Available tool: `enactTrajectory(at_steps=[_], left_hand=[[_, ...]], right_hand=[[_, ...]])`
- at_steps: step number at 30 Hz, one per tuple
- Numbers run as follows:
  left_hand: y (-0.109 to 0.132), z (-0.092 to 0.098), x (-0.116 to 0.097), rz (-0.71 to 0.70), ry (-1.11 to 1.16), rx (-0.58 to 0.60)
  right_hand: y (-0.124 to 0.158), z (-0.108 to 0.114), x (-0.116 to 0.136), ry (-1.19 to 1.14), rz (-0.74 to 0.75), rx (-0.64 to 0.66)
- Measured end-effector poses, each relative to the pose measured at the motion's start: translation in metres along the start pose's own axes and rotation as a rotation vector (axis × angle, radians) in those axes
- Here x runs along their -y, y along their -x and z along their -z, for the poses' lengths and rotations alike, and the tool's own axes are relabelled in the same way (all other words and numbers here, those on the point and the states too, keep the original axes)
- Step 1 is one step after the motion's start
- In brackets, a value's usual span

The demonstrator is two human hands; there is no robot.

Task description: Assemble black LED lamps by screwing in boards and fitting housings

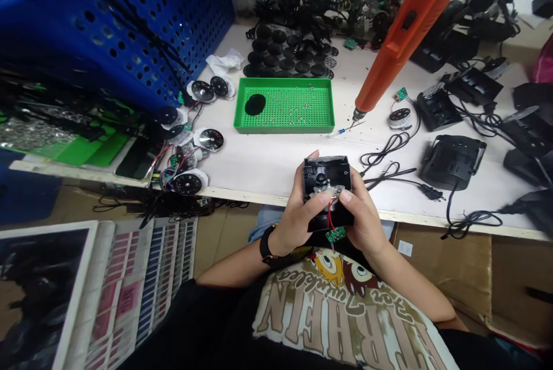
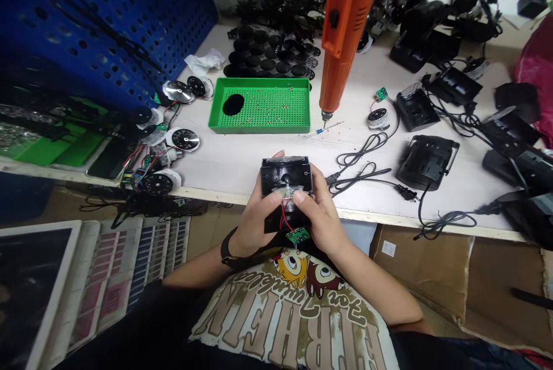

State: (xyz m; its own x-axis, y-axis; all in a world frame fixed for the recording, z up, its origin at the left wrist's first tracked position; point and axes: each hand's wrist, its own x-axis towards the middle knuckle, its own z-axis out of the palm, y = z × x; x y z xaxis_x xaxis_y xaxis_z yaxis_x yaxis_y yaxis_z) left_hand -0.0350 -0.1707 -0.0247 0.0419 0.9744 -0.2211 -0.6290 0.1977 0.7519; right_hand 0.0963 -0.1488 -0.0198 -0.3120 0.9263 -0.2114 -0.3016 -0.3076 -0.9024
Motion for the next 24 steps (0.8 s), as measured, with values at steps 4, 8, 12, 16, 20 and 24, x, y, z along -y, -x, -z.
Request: enactTrajectory(at_steps=[4, 8, 12, 16, 20, 24], left_hand=[[0.0023, 0.0, -0.0024, 0.013, 0.05, 0.024], [0.0058, -0.0012, -0.0042, 0.031, -0.003, 0.004], [0.007, -0.0016, -0.0033, 0.019, -0.08, -0.001], [0.0067, -0.0015, -0.0021, -0.007, -0.135, 0.013], [0.0082, -0.0036, -0.0031, -0.03, -0.161, 0.007], [0.0069, -0.0066, -0.0014, 0.014, -0.033, 0.067]], right_hand=[[-0.0003, -0.0005, -0.0011, -0.013, 0.038, 0.044], [0.0002, -0.0001, -0.0032, 0.029, 0.058, 0.031], [0.0014, -0.0006, -0.0037, 0.064, 0.091, -0.005], [0.0032, -0.0003, -0.0021, 0.067, 0.088, -0.029], [0.0049, 0.0024, 0.0011, 0.035, 0.076, 0.027], [0.0002, 0.0045, 0.0039, 0.013, 0.032, 0.045]])
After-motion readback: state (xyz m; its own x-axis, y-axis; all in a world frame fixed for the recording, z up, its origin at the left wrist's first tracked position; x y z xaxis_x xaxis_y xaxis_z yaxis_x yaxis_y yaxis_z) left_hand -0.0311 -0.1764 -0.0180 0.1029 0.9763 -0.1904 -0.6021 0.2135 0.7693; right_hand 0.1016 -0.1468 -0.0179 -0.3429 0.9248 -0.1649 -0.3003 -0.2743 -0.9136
